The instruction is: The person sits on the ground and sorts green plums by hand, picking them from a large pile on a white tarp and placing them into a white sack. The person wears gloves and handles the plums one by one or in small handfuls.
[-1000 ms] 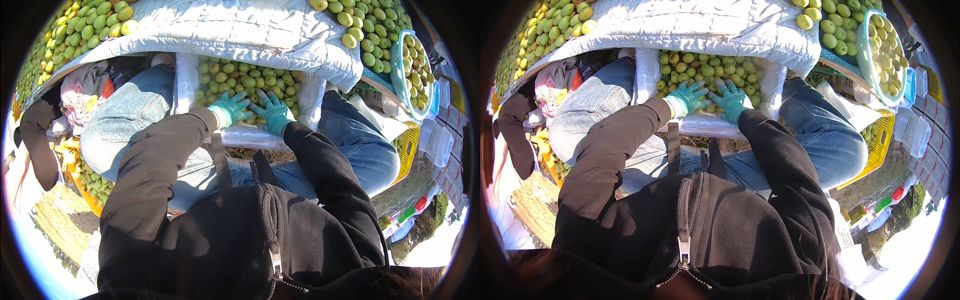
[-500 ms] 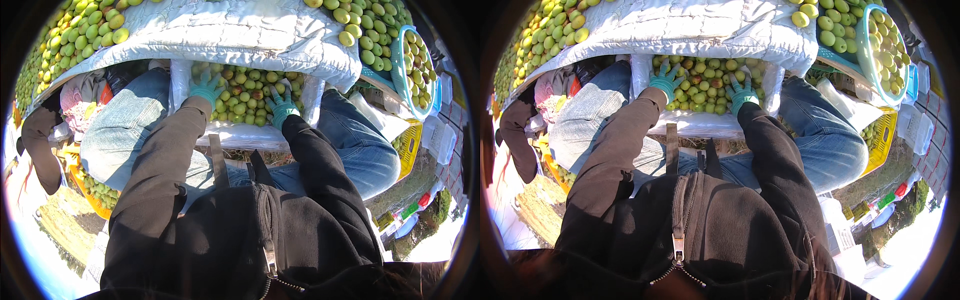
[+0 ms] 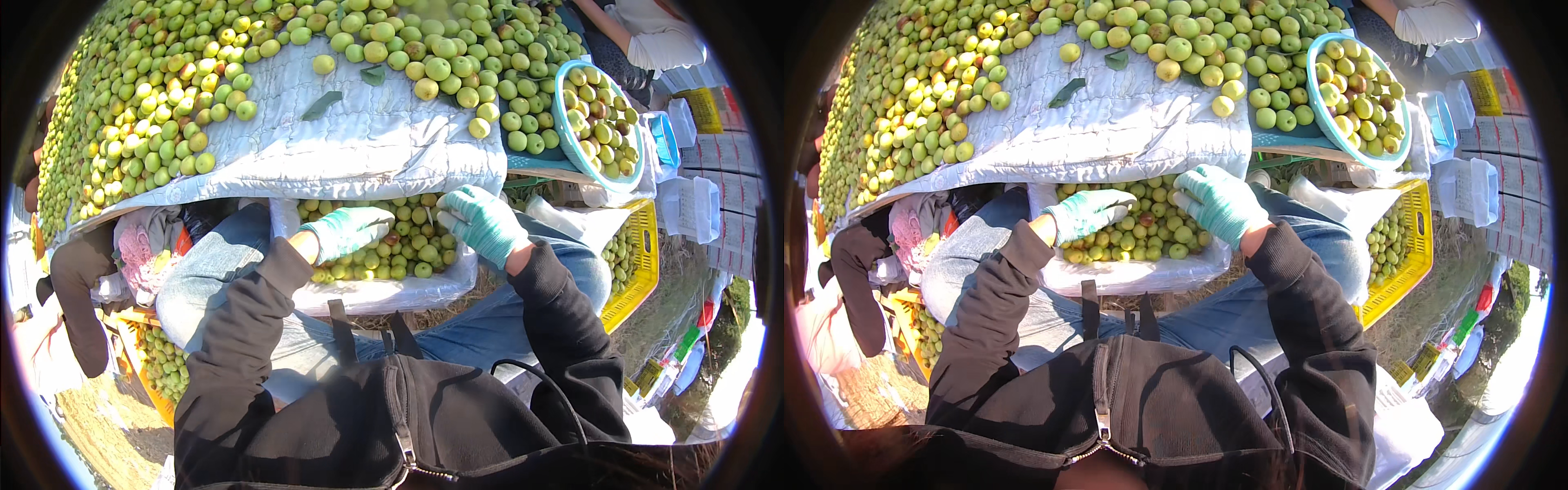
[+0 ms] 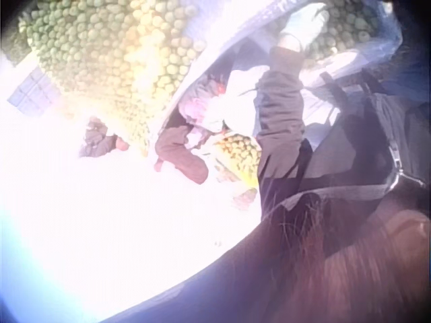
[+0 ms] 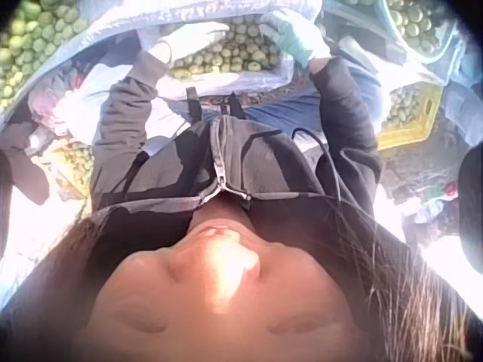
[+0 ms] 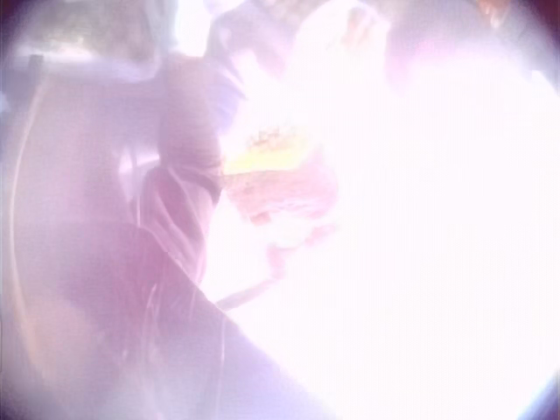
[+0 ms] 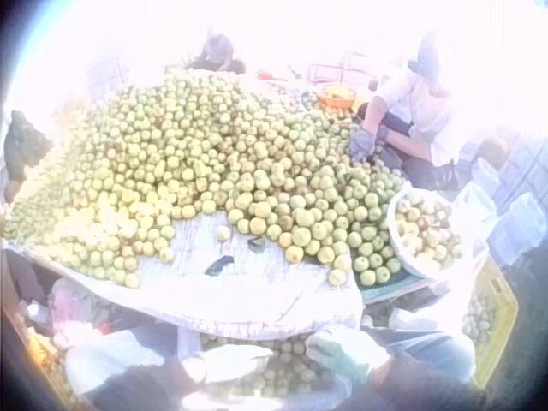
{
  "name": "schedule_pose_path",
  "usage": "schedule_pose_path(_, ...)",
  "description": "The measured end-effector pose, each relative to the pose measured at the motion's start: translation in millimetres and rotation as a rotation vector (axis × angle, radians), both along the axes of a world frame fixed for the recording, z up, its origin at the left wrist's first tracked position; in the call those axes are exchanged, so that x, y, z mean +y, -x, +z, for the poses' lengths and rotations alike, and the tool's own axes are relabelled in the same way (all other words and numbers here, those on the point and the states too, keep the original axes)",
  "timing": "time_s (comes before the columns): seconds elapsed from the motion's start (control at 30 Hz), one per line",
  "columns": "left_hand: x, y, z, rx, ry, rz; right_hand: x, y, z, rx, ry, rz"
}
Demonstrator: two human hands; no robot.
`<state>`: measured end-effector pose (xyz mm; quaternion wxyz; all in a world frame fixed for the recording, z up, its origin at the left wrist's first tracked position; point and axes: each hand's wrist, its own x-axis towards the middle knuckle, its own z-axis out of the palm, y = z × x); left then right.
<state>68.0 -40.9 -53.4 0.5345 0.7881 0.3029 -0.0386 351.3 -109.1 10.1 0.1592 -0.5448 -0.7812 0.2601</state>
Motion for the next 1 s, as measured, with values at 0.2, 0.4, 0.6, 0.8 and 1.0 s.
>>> schedule_pose_path(0.2,113,-125,70,-0.12,-0.697,0.366,103,-37,21,-0.245,-0.132,-0.449)
schedule_pose_path(0.4,160,-165,60,0.356,-0.644,0.195,138,-22,3,-0.405,0.068,-0.567)
schedule_pose_path(0.6,162,-120,49,-0.112,-0.496,0.396,138,-21,5,-0.321,0.133,-0.632)
schedule_pose_path(0.8,117,-56,67,-0.712,0.89,0.935,131,-29,-8,-0.138,0.165,-0.478)
schedule_pose_path(1.0,87,-26,73,-0.952,1.409,0.904,128,-29,22,0.376,0.503,-0.381)
